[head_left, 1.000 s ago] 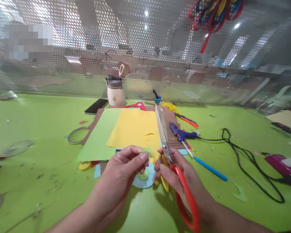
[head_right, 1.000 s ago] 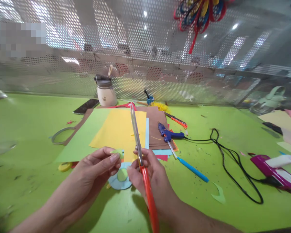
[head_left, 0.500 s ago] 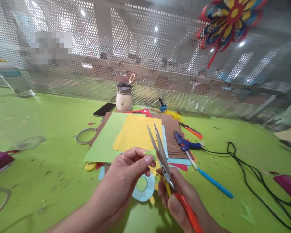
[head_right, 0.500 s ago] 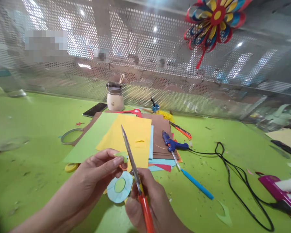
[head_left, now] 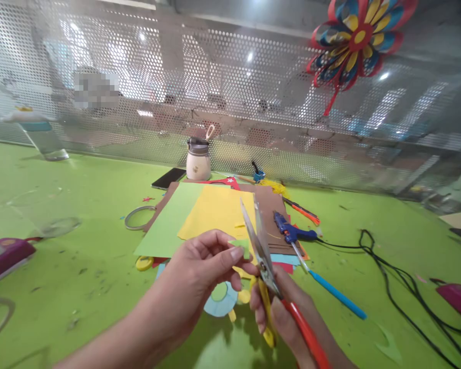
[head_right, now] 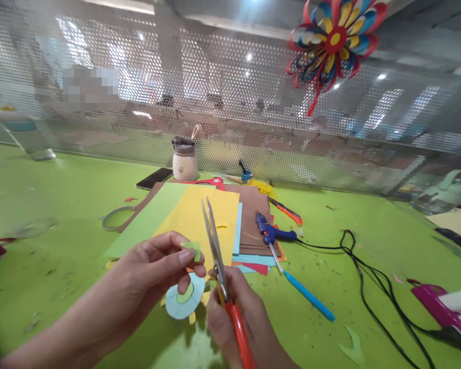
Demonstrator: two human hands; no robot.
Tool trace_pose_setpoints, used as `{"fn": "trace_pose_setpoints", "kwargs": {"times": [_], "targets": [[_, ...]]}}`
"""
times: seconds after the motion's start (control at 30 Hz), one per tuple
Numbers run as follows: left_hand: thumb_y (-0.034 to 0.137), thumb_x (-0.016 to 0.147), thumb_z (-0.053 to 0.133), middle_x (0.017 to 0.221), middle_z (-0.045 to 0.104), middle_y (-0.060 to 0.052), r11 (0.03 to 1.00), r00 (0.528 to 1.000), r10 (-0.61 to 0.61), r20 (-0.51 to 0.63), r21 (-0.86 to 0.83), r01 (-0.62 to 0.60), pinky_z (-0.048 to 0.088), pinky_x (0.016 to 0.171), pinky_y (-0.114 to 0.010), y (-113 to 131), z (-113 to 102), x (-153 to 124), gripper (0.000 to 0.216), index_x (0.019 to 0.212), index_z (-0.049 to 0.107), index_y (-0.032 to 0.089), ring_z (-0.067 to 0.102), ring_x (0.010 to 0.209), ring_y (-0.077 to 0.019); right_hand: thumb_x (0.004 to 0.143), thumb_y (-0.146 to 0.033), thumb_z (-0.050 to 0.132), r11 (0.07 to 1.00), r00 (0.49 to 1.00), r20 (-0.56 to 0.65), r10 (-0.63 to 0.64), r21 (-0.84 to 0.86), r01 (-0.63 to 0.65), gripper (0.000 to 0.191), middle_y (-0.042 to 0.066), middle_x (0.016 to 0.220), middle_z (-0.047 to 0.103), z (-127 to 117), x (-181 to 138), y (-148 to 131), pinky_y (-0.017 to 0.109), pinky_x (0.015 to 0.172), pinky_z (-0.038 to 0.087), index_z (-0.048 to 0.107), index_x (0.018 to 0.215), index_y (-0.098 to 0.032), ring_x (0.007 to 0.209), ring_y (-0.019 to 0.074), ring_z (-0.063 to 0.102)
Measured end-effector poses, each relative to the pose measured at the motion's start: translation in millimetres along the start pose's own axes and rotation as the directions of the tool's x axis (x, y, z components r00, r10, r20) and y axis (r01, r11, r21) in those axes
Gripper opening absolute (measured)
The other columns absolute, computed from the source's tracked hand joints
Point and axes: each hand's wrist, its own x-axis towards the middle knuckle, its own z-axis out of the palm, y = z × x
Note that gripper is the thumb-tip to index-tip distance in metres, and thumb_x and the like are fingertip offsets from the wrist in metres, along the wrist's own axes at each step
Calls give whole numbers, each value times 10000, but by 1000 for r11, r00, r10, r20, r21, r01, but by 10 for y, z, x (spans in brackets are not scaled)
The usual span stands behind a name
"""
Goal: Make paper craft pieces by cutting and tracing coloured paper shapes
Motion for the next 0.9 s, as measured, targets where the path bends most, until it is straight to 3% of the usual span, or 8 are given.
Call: {"fn": "trace_pose_setpoints", "kwargs": {"times": [0.13,0.37,0.67,0.9], "targets": [[259,786,718,681,710,-37,996,998,-62,20,58,61,414,558,-203,-26,30,9,178,726,589,151,521,514,-71,843,-505,636,997,987,-141,-75,-39,70,383,-10,750,545,-32,-40,-268,242,515,441,547,1103,-238,555,109,498],[282,760,730,649,684,-22,977,986,-164,43,148,156,395,550,-204,-146,37,93,205,710,588,144,514,518,-77,861,-282,635,981,964,-196,-178,45,190,320,-7,837,600,-126,-10,-420,288,617,480,477,1138,-254,653,142,576],[238,748,736,664,722,-61,956,963,-229,140,216,196,444,511,-208,-156,64,134,160,688,624,141,576,498,-102,850,-264,633,996,992,-88,-90,-26,89,327,-17,828,602,-133,35,-462,277,592,481,510,1153,-249,624,128,592],[236,726,708,566,682,-43,924,957,-269,106,309,225,416,448,-210,-144,88,139,130,673,618,158,558,449,-114,862,-252,619,993,994,-67,-92,-85,86,286,-30,785,591,-155,25,-477,256,547,462,528,1133,-248,586,115,579]]}}
